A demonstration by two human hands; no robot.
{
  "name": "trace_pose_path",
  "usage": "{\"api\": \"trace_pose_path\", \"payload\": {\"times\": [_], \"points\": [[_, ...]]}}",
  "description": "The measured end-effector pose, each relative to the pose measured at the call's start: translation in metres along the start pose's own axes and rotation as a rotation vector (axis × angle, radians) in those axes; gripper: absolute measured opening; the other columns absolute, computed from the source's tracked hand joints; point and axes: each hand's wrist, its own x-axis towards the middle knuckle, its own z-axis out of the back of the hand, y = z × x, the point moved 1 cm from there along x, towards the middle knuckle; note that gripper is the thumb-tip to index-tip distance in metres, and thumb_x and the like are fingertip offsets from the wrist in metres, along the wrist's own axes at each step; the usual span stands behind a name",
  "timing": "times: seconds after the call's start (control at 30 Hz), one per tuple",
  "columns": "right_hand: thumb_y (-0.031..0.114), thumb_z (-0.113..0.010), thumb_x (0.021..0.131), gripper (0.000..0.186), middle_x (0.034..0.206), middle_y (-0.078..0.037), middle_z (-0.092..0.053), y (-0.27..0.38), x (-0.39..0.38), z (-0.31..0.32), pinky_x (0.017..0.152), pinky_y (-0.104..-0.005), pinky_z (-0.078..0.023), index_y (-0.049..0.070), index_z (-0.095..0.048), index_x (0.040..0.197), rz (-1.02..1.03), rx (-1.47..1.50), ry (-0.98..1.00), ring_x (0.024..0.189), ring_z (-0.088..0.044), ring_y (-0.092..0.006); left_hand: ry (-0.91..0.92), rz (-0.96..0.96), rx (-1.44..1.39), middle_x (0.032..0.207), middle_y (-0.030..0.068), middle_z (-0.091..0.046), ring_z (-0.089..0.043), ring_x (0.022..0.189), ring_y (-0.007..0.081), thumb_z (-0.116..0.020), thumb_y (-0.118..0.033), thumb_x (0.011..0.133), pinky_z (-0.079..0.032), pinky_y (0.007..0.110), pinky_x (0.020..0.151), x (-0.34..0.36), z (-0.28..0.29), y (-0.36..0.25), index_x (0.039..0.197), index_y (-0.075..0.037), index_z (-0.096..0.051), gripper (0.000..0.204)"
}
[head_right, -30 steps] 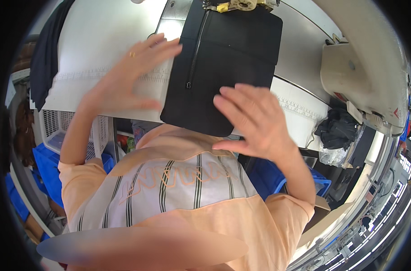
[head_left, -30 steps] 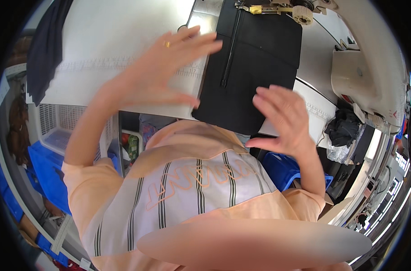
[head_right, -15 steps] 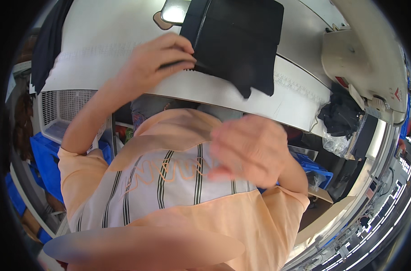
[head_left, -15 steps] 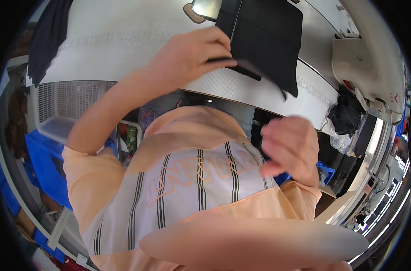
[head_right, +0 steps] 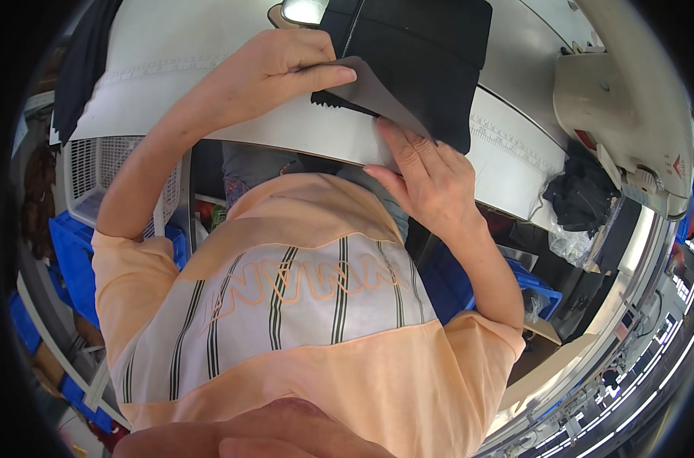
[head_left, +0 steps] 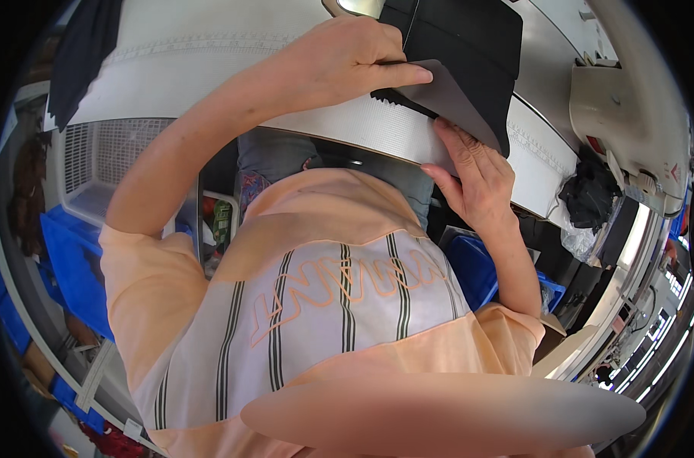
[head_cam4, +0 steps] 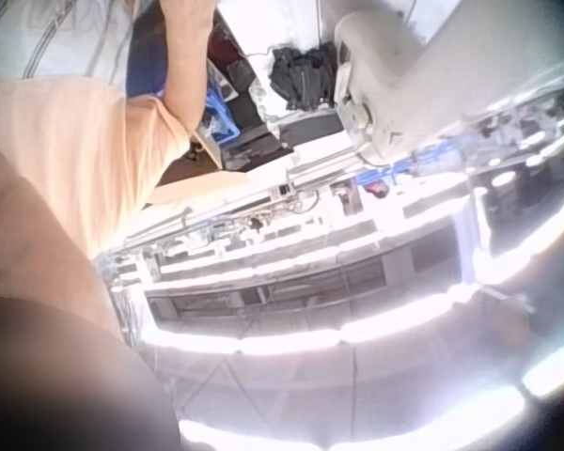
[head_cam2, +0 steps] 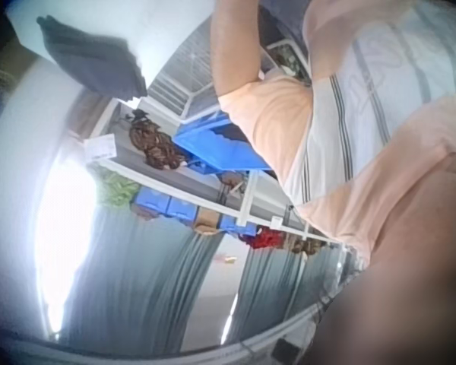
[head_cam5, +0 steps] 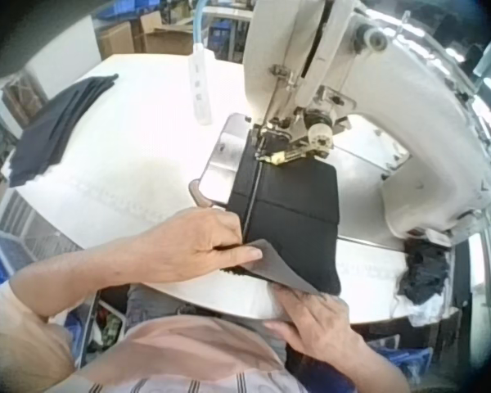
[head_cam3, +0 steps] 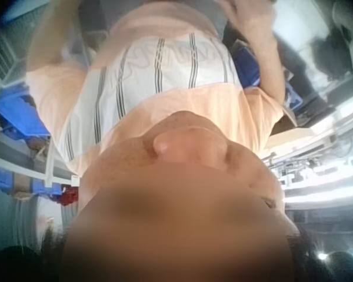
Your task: Sewing a zipper onto black garment pieces using an industrial sewing machine.
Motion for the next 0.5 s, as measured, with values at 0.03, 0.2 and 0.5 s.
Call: {"api": "trace_pose_path", "payload": {"times": [0.03,0.2,0.5], "points": [[0.032,-0.079,0.075,0.056,0.089,-0.010,-0.067,-0.001,-0.001,-0.001,0.055,-0.0296,-0.049,0.003,-0.063,0.120,-0.022,-0.008,0.053,0.063,-0.061,-0.0206,0.001,0.000,0.000,0.073,0.0052,-0.051,-0.049,0.064,0.0151,-0.061,-0.031,0.095,-0.039,0.031,0.061,-0.001,-0.001,0.002,0.083,0.005,-0.062,0.037],[0.027,-0.080,0.074,0.047,0.081,-0.011,-0.062,-0.009,-0.018,-0.009,0.053,-0.0312,-0.047,0.002,-0.065,0.111,-0.059,-0.009,0.098,0.058,-0.058,-0.0242,-0.097,-0.169,0.199,0.087,0.0052,-0.056,-0.056,0.079,0.0223,-0.070,-0.019,0.085,-0.044,0.033,0.070,-0.017,-0.010,0.008,0.093,0.000,-0.066,0.021],[0.009,-0.078,0.072,0.026,0.094,-0.013,-0.066,0.025,0.044,0.055,0.064,-0.0375,-0.050,0.003,-0.069,0.095,0.054,0.199,-0.030,0.080,-0.062,-0.0291,-0.189,-0.333,0.405,0.118,0.0063,-0.055,-0.055,0.105,0.0263,-0.075,-0.009,0.063,-0.047,0.039,0.088,-0.046,-0.026,0.011,0.118,-0.010,-0.067,0.056]]}}
